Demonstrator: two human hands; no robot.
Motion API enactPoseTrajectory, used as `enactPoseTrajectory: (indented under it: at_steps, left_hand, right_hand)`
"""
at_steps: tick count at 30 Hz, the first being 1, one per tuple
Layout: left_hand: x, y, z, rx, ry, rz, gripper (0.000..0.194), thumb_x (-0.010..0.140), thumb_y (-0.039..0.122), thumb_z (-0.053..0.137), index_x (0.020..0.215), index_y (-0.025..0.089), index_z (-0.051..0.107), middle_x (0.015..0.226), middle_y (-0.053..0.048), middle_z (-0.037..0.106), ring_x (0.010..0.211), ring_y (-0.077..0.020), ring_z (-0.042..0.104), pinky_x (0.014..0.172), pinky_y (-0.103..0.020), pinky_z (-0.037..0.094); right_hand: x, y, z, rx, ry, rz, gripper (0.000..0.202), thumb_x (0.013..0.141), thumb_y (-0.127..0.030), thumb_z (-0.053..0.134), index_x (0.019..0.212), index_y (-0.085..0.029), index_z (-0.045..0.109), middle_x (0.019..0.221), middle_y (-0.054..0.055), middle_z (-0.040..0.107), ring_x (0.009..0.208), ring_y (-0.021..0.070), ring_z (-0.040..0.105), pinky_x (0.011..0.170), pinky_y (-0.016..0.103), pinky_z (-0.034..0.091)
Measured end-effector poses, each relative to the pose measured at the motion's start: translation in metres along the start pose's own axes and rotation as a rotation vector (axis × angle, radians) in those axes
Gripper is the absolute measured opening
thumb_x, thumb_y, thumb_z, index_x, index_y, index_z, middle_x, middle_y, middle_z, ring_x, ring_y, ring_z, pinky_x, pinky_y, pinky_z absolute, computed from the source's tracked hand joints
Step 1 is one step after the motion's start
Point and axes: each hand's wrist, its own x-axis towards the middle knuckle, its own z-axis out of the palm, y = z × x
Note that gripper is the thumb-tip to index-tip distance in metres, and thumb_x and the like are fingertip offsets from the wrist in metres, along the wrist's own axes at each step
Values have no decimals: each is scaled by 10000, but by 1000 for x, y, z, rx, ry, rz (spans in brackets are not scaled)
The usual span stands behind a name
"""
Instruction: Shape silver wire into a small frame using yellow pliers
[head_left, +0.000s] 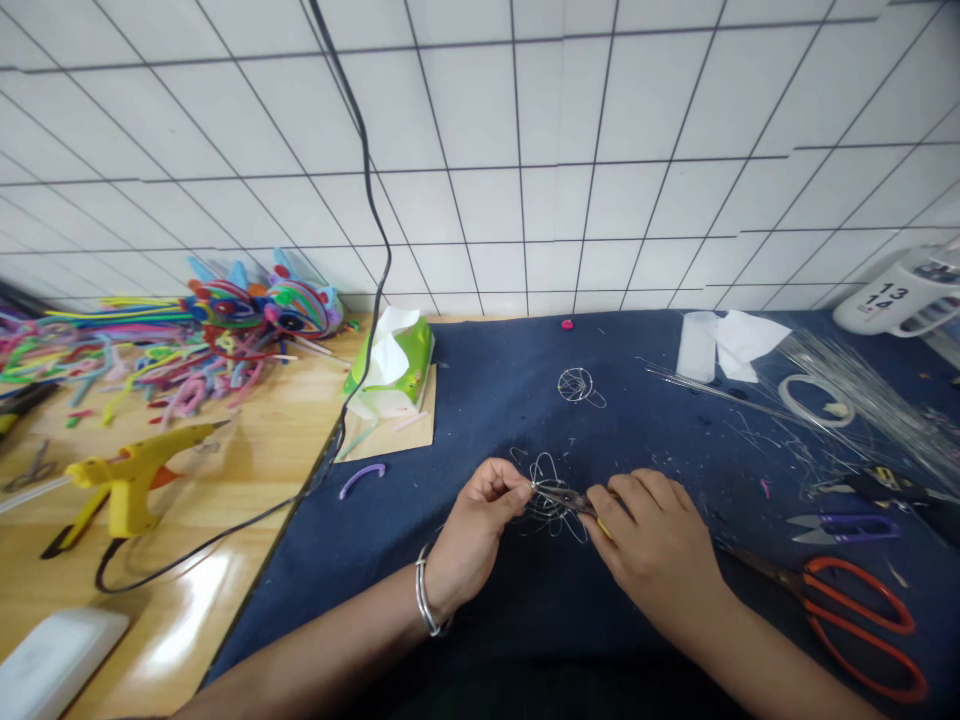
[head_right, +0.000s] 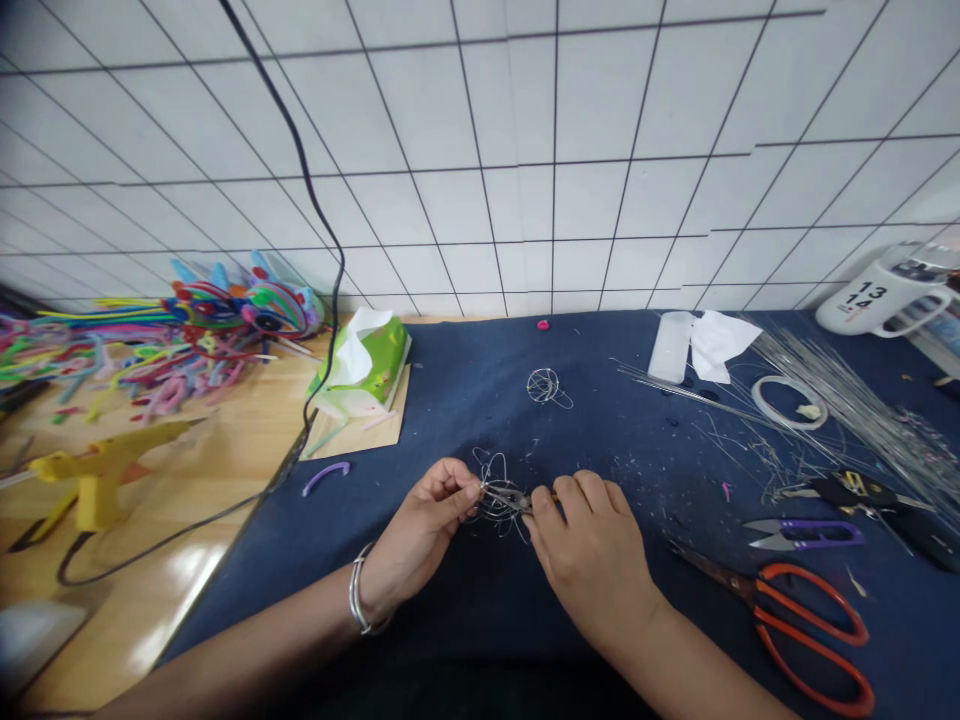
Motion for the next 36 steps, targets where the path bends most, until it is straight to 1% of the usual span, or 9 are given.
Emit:
enactPoseTrajectory:
  at_steps: [8, 12, 16, 22, 30, 36]
  left_hand:
    - [0, 0, 1, 50, -3, 21, 65, 762, 155, 599, 764, 162, 534, 699, 18, 532, 622, -86, 441, 602, -209, 333]
    - [0, 1, 2, 66, -16, 36, 64, 765, 164, 597, 764, 158, 534, 698, 11, 533, 632, -93, 444, 611, -214, 341]
    - [0, 1, 4, 67, 6, 56, 77, 753, 182, 612, 751, 159, 538, 695, 10, 539, 631, -94, 447, 619, -216, 347]
    - [1, 0, 2, 60, 9, 36, 74, 757, 177, 606, 767, 159, 535, 688, 12, 528, 623, -92, 447, 603, -214, 339]
    - [0, 0, 3, 60, 12, 34, 83, 755, 190, 615, 771, 156, 541, 703, 5, 533, 626, -94, 446, 604, -217, 344]
    - [-1, 0, 4, 69, 3, 40, 78, 760, 182, 608, 763, 159, 534, 697, 10, 529, 637, -96, 451, 614, -217, 348]
  right_hand:
    - [3, -1, -3, 5, -5, 3, 173, 835, -261, 478, 928, -172, 594, 816, 72, 552, 862, 220, 457, 737, 357, 311]
    - [4, 1, -6, 64, -46, 9, 151, 828, -273, 488, 880, -180, 595, 787, 56, 548, 812, 192, 456, 706, 327, 312]
    - [4, 2, -7, 75, -64, 1, 138, 825, -263, 485, 827, -179, 594, 750, 48, 538, 798, 181, 458, 690, 312, 309]
    - [3, 2, -9, 65, -82, 41, 169, 840, -281, 460, 891, -187, 591, 808, 56, 545, 824, 197, 449, 713, 339, 307]
    - [4, 1, -9, 48, -53, 32, 155, 827, -264, 480, 872, -172, 597, 795, 66, 544, 801, 193, 448, 693, 331, 304]
    - [4, 1, -8, 37, -62, 45, 156, 830, -273, 472, 876, -186, 593, 801, 59, 545, 813, 199, 443, 702, 339, 303]
